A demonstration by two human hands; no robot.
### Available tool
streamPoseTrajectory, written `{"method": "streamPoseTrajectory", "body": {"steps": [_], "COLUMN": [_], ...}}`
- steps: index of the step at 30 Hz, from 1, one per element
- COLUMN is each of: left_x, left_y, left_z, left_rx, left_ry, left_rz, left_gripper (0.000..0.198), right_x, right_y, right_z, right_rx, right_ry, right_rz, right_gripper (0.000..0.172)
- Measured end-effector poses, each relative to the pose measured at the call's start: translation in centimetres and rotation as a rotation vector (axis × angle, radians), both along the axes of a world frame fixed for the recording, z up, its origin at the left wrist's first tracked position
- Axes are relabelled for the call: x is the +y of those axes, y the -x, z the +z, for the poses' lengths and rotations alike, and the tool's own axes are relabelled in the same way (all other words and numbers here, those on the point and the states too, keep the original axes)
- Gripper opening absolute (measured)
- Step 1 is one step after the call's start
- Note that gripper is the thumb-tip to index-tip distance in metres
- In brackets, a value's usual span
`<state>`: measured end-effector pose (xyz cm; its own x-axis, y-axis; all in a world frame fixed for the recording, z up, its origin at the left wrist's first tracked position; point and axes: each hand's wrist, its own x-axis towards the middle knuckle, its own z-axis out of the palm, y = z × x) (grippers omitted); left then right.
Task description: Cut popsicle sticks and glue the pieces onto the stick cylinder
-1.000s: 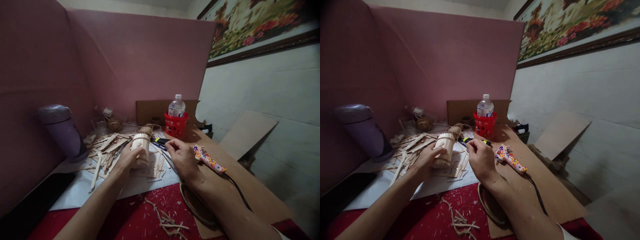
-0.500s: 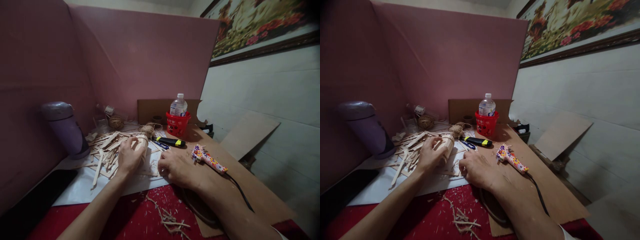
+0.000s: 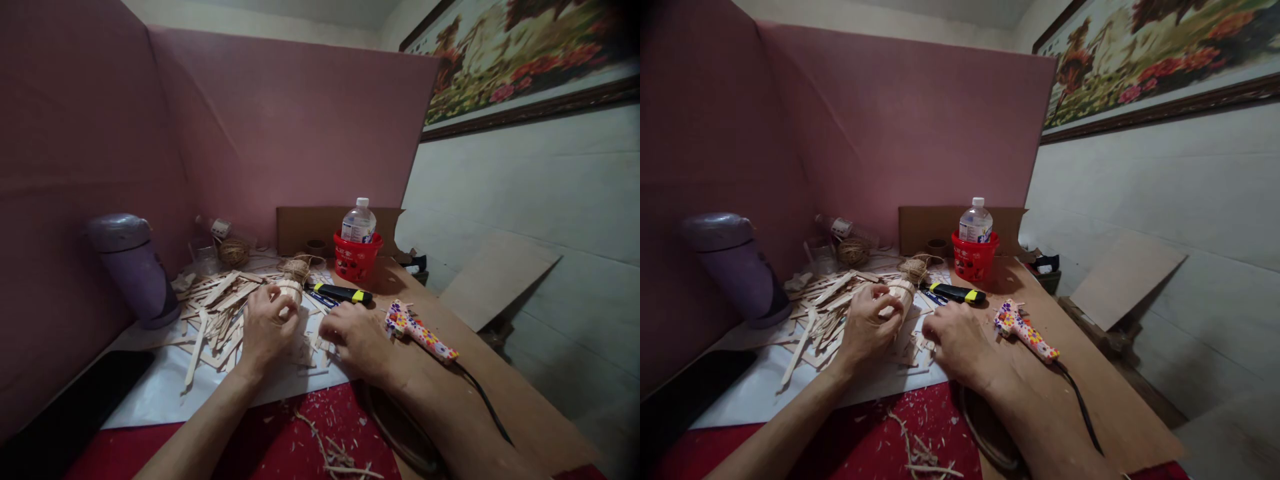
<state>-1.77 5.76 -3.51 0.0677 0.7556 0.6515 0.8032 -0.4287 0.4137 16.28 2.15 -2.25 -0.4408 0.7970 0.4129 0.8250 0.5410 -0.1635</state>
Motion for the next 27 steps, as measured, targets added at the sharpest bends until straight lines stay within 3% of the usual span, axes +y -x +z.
{"method": "streamPoseTrajectory", "body": {"steps": [3, 6, 8, 9, 11, 14, 20, 27], "left_x": [-0.2, -0.1, 0.3, 0.5, 1.0, 1.5, 1.7, 1.8], "left_y": [-0.1, 0.5, 1.7, 2.6, 4.6, 7.5, 9.8, 10.8], "left_z": [0.3, 1.4, 2.5, 3.1, 4.2, 5.2, 5.2, 4.7], "left_rx": [-0.096, -0.363, -0.541, -0.579, -0.497, -0.412, -0.195, -0.050], "left_ry": [0.000, -0.024, -0.031, -0.035, -0.040, 0.036, 0.338, 0.426], "left_rz": [-0.069, -0.124, -0.053, 0.043, 0.343, 0.507, 0.561, 0.633], "left_gripper": [0.009, 0.013, 0.018, 0.021, 0.027, 0.025, 0.006, 0.010], "right_x": [0.5, 0.6, 0.6, 0.6, 0.5, 0.4, 0.5, 0.4], "right_y": [-0.2, -0.3, -0.2, -0.1, 0.1, 0.2, 0.0, 0.1], "right_z": [0.2, 0.2, 0.1, 0.0, -0.1, -0.2, -0.2, -0.5], "right_rx": [0.159, 0.199, 0.175, 0.162, 0.133, 0.094, 0.082, 0.057], "right_ry": [-0.054, -0.063, -0.070, -0.072, -0.075, -0.070, -0.069, -0.052], "right_rz": [-0.253, -0.357, -0.369, -0.369, -0.366, -0.372, -0.383, -0.373], "right_gripper": [0.014, 0.016, 0.015, 0.016, 0.016, 0.016, 0.017, 0.018]}}
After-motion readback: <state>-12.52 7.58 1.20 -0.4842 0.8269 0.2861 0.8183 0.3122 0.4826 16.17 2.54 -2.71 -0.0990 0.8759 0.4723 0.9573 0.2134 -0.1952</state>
